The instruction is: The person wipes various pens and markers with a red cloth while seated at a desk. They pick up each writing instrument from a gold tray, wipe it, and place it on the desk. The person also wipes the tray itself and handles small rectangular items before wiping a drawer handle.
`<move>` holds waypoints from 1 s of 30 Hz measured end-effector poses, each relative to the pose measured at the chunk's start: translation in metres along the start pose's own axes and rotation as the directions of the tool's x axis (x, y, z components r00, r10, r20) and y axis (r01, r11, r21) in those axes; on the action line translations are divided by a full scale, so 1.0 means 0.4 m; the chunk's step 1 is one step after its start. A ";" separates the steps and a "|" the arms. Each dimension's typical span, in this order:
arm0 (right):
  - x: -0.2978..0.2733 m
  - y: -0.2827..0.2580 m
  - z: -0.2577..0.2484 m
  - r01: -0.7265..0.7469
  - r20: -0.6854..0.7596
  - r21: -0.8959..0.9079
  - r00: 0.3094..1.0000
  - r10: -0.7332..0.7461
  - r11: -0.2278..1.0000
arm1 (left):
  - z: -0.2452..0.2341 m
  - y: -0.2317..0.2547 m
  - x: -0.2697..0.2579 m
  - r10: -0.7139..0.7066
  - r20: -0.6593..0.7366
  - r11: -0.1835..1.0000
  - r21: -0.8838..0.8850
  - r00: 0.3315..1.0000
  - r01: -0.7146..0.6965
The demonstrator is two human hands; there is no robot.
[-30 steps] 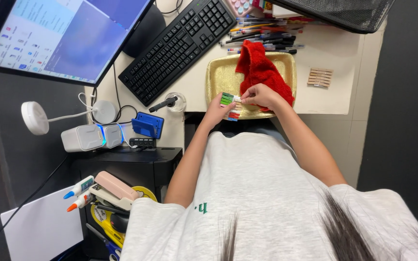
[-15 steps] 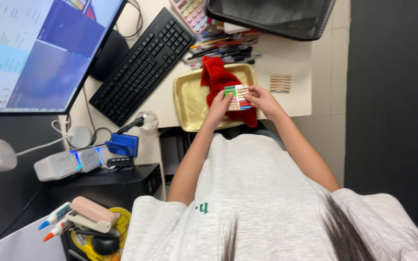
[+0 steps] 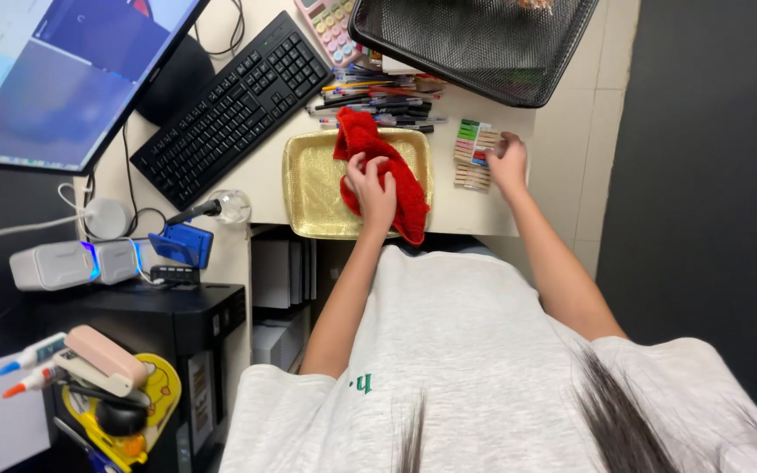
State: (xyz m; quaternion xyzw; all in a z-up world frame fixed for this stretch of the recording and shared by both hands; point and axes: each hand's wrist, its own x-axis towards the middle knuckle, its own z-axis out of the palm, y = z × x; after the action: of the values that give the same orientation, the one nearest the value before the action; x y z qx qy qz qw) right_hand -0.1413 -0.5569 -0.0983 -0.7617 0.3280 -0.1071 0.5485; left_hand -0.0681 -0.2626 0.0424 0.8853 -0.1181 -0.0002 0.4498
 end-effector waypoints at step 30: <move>-0.215 -0.252 0.211 0.417 0.470 0.291 0.721 -0.508 0.861 | -0.133 0.257 -0.113 0.164 -0.062 0.940 -0.293 0.985 -0.175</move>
State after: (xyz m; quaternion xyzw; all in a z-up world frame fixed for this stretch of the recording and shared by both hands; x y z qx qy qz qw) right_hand -0.1241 -0.4209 -0.0220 -0.7703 -0.0483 -0.0526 0.6336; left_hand -0.1277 -0.2692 0.1511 0.7938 -0.1841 0.0370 0.5784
